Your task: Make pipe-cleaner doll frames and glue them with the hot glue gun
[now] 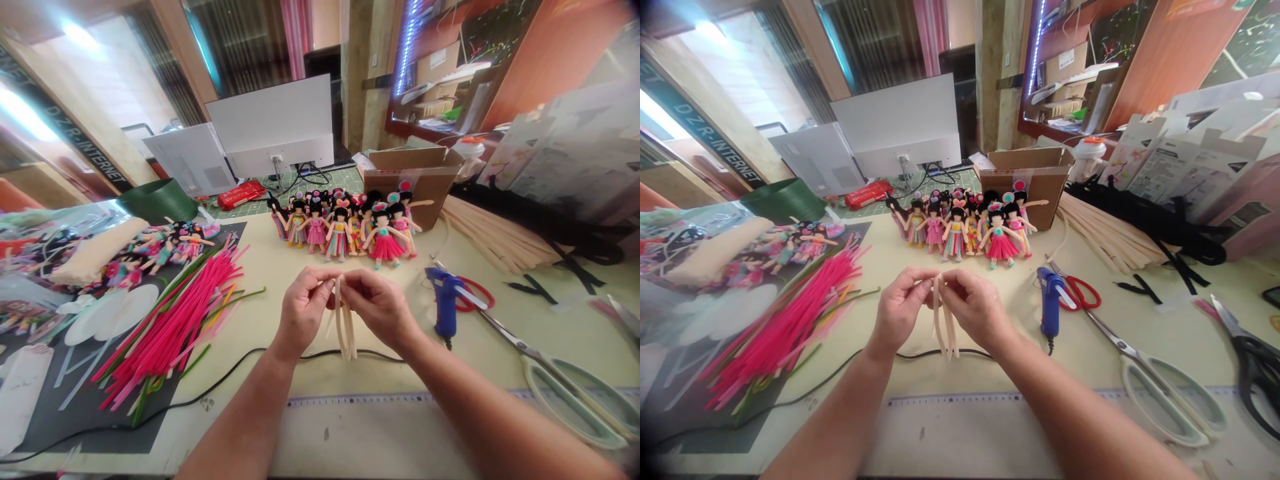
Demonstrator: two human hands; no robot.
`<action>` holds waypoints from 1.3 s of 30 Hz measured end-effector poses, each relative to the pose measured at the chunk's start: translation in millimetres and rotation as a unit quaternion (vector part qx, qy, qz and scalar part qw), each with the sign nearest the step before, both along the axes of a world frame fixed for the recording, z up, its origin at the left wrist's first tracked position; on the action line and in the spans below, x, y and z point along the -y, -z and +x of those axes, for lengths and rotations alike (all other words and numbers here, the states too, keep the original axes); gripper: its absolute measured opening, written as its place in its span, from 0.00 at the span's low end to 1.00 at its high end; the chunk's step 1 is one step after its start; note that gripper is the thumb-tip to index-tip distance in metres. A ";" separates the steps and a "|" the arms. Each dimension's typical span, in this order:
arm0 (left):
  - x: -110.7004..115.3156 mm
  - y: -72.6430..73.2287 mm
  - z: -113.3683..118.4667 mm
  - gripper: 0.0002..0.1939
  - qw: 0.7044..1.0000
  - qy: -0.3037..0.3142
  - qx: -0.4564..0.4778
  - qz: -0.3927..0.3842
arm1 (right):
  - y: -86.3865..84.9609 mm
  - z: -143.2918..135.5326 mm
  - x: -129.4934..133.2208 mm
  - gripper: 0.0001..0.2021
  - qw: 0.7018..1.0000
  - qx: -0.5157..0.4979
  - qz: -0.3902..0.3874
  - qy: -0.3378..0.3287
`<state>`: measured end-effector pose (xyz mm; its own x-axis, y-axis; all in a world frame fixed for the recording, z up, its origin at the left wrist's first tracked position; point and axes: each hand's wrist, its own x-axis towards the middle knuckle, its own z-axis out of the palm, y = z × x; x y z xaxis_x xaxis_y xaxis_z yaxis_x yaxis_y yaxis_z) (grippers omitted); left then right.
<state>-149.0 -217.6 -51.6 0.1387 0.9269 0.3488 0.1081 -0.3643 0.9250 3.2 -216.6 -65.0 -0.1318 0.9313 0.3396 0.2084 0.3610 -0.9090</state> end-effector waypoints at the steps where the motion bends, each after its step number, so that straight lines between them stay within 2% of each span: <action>1: -0.5 0.4 -0.1 0.12 1.000 0.004 0.004 -0.002 | 0.3 0.1 -0.5 0.09 1.000 -0.008 -0.006 -0.011; 8: -0.6 0.7 0.8 0.10 1.000 0.015 0.016 -0.005 | 0.2 -2.5 -1.7 0.09 0.992 -0.106 -0.059 -0.022; 15: 0.2 -3.8 2.4 0.10 0.998 0.005 -0.055 0.034 | 2.3 0.7 -7.8 0.09 0.991 -0.122 -0.059 -0.014; 20: -3.8 -15.7 6.0 0.12 0.991 0.030 -0.116 0.054 | -2.7 5.1 -12.4 0.09 0.979 -0.178 -0.089 -0.041; 26: -10.3 -31.8 9.2 0.15 0.984 0.075 -0.158 0.035 | -9.1 11.3 -13.3 0.10 0.971 -0.210 -0.107 -0.036; 32: -13.9 -23.4 13.5 0.16 0.986 0.068 -0.150 0.021 | -6.5 14.8 -17.3 0.12 0.962 -0.236 -0.131 -0.037; 39: -15.9 -12.6 12.7 0.15 0.989 0.060 -0.130 0.031 | -3.5 14.6 -18.6 0.10 0.969 -0.210 -0.128 -0.036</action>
<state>-136.3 -201.7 -39.0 0.3380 0.8769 0.3419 0.2921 -0.4430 0.8476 17.8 -198.0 -61.5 -0.0994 0.9857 0.1362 -0.2164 0.1122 -0.9698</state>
